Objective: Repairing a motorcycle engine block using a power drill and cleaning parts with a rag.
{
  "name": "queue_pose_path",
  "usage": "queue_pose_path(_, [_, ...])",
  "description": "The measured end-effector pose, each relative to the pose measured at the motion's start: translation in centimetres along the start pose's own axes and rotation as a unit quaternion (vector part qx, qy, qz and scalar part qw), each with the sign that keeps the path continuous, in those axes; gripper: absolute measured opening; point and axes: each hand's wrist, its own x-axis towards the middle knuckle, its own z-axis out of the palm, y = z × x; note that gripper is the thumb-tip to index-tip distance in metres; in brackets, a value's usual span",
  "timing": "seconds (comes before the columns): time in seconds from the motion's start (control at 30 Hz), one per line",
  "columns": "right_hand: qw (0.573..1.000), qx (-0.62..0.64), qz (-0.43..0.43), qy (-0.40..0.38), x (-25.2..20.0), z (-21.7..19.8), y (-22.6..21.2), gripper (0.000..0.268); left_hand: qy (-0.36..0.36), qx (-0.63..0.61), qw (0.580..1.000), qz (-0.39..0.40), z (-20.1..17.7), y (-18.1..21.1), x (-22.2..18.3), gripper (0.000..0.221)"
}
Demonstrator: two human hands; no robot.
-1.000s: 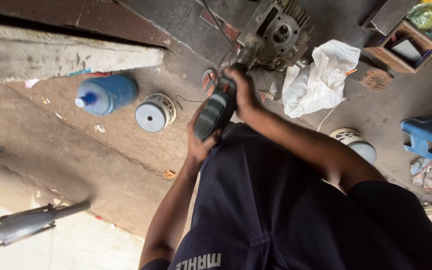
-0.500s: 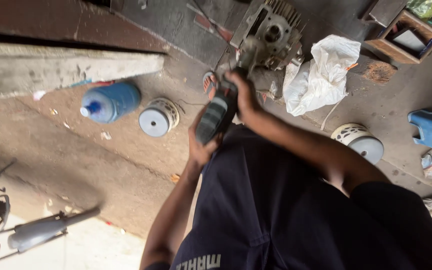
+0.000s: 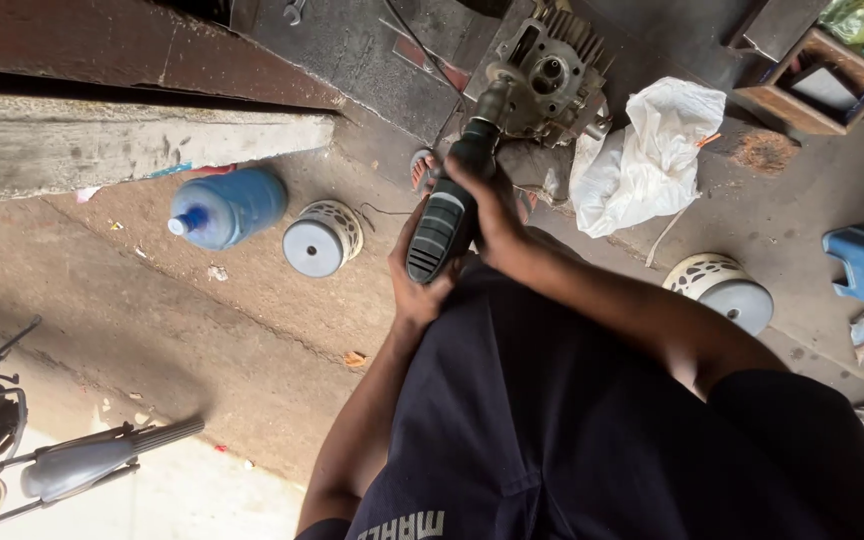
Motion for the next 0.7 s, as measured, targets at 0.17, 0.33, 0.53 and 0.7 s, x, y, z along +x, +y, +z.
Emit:
queue_pose_path(0.17, [0.999, 0.018, -0.038, 0.034, 2.3, -1.6, 0.7, 0.051, -0.016, 0.007, 1.000, -0.024, 0.8, 0.7, 2.2, 0.102])
queue_pose_path(0.33, [0.996, 0.076, 0.002, 0.038, 4.4, -1.2, -3.4, 0.051, -0.019, 0.074, 0.996, 0.038, 2.4, 3.4, 6.4, 0.095])
queue_pose_path(0.53, [0.994, 0.102, -0.022, 0.038, 4.1, -3.7, -0.2, 0.049, -0.061, 0.072, 0.995, 0.042, 2.2, 3.3, 4.2, 0.096])
queue_pose_path(0.7, [0.997, 0.054, 0.027, 0.037, 3.2, -1.6, 0.6, 0.045, -0.014, 0.045, 0.999, -0.018, 1.0, 3.1, 3.0, 0.102])
